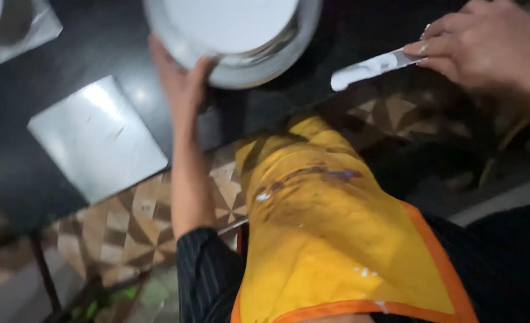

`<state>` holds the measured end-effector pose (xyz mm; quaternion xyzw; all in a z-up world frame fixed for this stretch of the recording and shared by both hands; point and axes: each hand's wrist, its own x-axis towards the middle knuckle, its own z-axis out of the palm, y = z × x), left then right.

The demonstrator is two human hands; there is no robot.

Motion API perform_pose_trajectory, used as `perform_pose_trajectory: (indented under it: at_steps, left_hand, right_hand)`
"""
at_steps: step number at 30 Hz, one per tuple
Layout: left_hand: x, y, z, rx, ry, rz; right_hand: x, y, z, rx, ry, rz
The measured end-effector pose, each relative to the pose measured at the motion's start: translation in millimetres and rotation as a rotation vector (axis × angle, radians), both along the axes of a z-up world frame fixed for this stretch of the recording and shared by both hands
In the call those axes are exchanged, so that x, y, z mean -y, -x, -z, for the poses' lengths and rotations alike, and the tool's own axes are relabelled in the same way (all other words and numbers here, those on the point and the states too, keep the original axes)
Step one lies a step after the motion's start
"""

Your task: The person spreads white frosting over round cake layers on a turntable using a spatula, rotating the turntable to smooth the coating. They then wrap plastic film around a frosted cake and continue smoothing frosting on another cake layer.

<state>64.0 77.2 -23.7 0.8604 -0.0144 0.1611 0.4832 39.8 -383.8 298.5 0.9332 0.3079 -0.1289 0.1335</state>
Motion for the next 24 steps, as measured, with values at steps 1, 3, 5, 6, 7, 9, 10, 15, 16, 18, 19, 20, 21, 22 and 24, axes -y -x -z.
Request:
perform_pose_trajectory:
  at_steps: [1,3,5,6,7,9,10,15,16,18,19,20,21,22,24]
  left_hand:
    - [5.8,8.9,-26.9,0.010,0.021,0.036]
    - [2.3,33.9,-78.5,-0.314,0.378,-0.363]
    - [-1.4,55.7,-43.5,-0.230,0.005,-0.373]
    - [-9.3,71.0,-27.1,-0.139,-0.383,-0.402]
    - [-4.0,72.6,-24.7,-0.134,-0.384,-0.393]
    - [4.9,83.5,-19.5,-0.118,-0.377,-0.194]
    - [4.9,86.8,-16.9,-0.123,-0.378,-0.180]
    - [-7.8,85.6,-29.4,-0.191,-0.354,-0.170]
    - [-10.9,83.5,-29.4,-0.191,-0.355,-0.172]
    - [-17.8,79.0,-27.7,-0.035,-0.478,-0.184]
    - [-16.2,73.7,-28.5,-0.032,-0.480,-0.182]
    - [-12.2,73.0,-28.7,-0.059,-0.434,-0.208]
    - [-9.4,72.4,-29.2,-0.085,-0.388,-0.234]
    - [-13.6,74.8,-25.6,-0.084,-0.388,-0.241]
    - [-18.0,70.0,-18.2,-0.179,-0.365,-0.184]
  right_hand:
    - [38.9,10.1,20.7,0.010,0.021,0.036]
    - [112.5,34.9,67.1,0.041,-0.407,0.197]
    - [146.8,55.7,116.4,0.163,-0.543,0.291]
    - [160.2,64.7,145.5,0.271,-0.698,0.354]
    - [140.2,53.2,158.7,0.276,-0.698,0.362]
    - [100.1,45.6,186.7,0.511,-0.833,0.703]
    - [93.8,53.4,203.7,0.511,-0.827,0.717]
    - [79.1,104.4,231.1,0.612,-0.695,0.747]
    - [88.6,100.1,225.9,0.611,-0.697,0.747]
    - [106.6,93.2,217.6,-0.069,-1.540,1.253]
    - [108.8,78.4,213.2,-0.067,-1.544,1.254]
    - [112.9,68.4,206.4,-0.207,-1.547,1.272]
    - [116.0,58.2,199.5,-0.348,-1.547,1.288]
    - [119.9,71.6,198.9,-0.351,-1.547,1.280]
    - [131.7,83.0,192.5,-0.370,-1.449,1.309]
